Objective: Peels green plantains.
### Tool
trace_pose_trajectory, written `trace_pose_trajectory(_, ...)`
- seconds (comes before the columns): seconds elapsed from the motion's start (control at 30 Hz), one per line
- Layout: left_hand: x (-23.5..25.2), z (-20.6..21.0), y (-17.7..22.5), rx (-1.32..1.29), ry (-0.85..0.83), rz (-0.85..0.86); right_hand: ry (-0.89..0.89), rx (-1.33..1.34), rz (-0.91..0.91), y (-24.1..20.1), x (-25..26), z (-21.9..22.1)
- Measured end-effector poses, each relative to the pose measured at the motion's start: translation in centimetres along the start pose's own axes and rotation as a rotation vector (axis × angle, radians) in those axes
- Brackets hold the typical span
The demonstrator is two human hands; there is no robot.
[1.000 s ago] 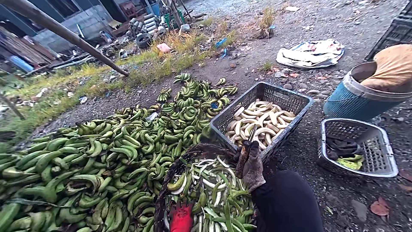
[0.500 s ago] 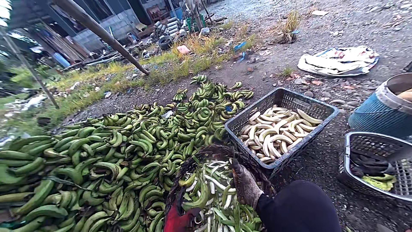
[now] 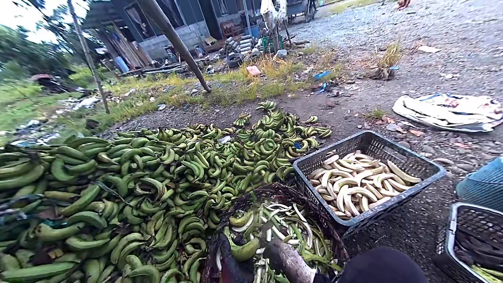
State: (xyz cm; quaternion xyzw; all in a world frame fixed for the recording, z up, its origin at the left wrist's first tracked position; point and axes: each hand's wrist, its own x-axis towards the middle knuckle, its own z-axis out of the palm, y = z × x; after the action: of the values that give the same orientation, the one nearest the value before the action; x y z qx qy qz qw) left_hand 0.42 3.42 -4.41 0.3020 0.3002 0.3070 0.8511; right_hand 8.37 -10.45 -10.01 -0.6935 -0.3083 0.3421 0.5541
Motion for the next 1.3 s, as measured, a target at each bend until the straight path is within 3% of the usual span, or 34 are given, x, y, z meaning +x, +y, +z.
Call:
trace_pose_trajectory(0.1, -6.6, 9.3, 2.9, 0.154, 0.194, -0.034, -0.012, -0.059, 0.047, -1.0, -0.2, -0.1)
trace_pose_trajectory(0.13, -7.5, 10.2, 3.2, 0.174, 0.178, -0.028, 0.003, -0.094, 0.053, -1.1, -0.3, -0.1)
trace_pose_trajectory(0.2, -5.8, 7.7, 2.1, 0.192, 0.103, 0.008, 0.004, -0.182, 0.112, -0.5, -0.1, -0.4)
trace_pose_trajectory(0.27, -3.7, 5.6, 2.1, 0.222, 0.099, -0.116, -0.029, -0.261, 0.237, 1.1, 0.4, -0.9)
trace_pose_trajectory(0.3, -1.8, 2.9, 1.7, 0.169, -0.015, -0.115, -0.024, -0.247, 0.264, 1.7, 0.7, -1.1)
trace_pose_trajectory(0.37, 1.0, -0.3, 1.7, 0.143, -0.231, -0.075, 0.001, -0.189, 0.136, 1.3, 0.8, -1.6)
trace_pose_trajectory(0.43, 1.2, -0.2, 2.8, 0.214, -0.199, -0.116, -0.044, -0.244, -0.045, -1.5, 0.2, -2.8)
trace_pose_trajectory(0.5, 0.5, 0.6, 3.6, 0.341, -0.184, -0.167, -0.157, -0.472, -0.204, -4.8, -0.3, -3.7)
trace_pose_trajectory(0.57, -0.1, 0.9, 3.4, 0.413, -0.211, -0.203, -0.25, -0.663, -0.259, -6.4, -0.3, -4.0)
trace_pose_trajectory(0.7, -0.9, 0.9, 2.2, 0.391, -0.257, -0.269, -0.172, -0.757, -0.128, -6.7, 0.3, -3.9)
trace_pose_trajectory(0.8, -3.1, 3.3, 2.3, 0.418, -0.11, -0.218, 0.056, -0.81, 0.009, -5.9, 1.1, -3.3)
trace_pose_trajectory(0.93, -2.3, 0.1, 0.9, 0.528, -0.068, -0.204, 0.345, -0.751, 0.348, -5.1, 1.9, -5.6)
trace_pose_trajectory(1.0, -2.3, -1.4, 1.6, 0.506, -0.198, -0.11, 0.32, -0.667, 0.282, -5.4, 1.0, -6.2)
trace_pose_trajectory(1.07, -2.7, -0.7, 2.1, 0.364, -0.331, 0.003, 0.184, -0.62, 0.106, -5.7, -0.2, -5.0)
trace_pose_trajectory(1.13, -6.0, 5.0, 4.6, 0.413, -0.118, -0.12, -0.019, -0.613, -0.007, -5.9, -0.6, -3.3)
trace_pose_trajectory(1.17, -6.3, 5.2, 4.5, 0.392, -0.167, -0.098, -0.085, -0.632, -0.014, -5.7, -0.5, -2.5)
trace_pose_trajectory(1.2, -5.9, 4.1, 3.8, 0.379, -0.248, -0.06, -0.092, -0.658, 0.004, -5.4, -0.2, -2.0)
trace_pose_trajectory(1.3, -5.7, 4.3, 3.1, 0.592, -0.034, -0.166, 0.193, -0.754, 0.122, -5.4, 0.8, -2.5)
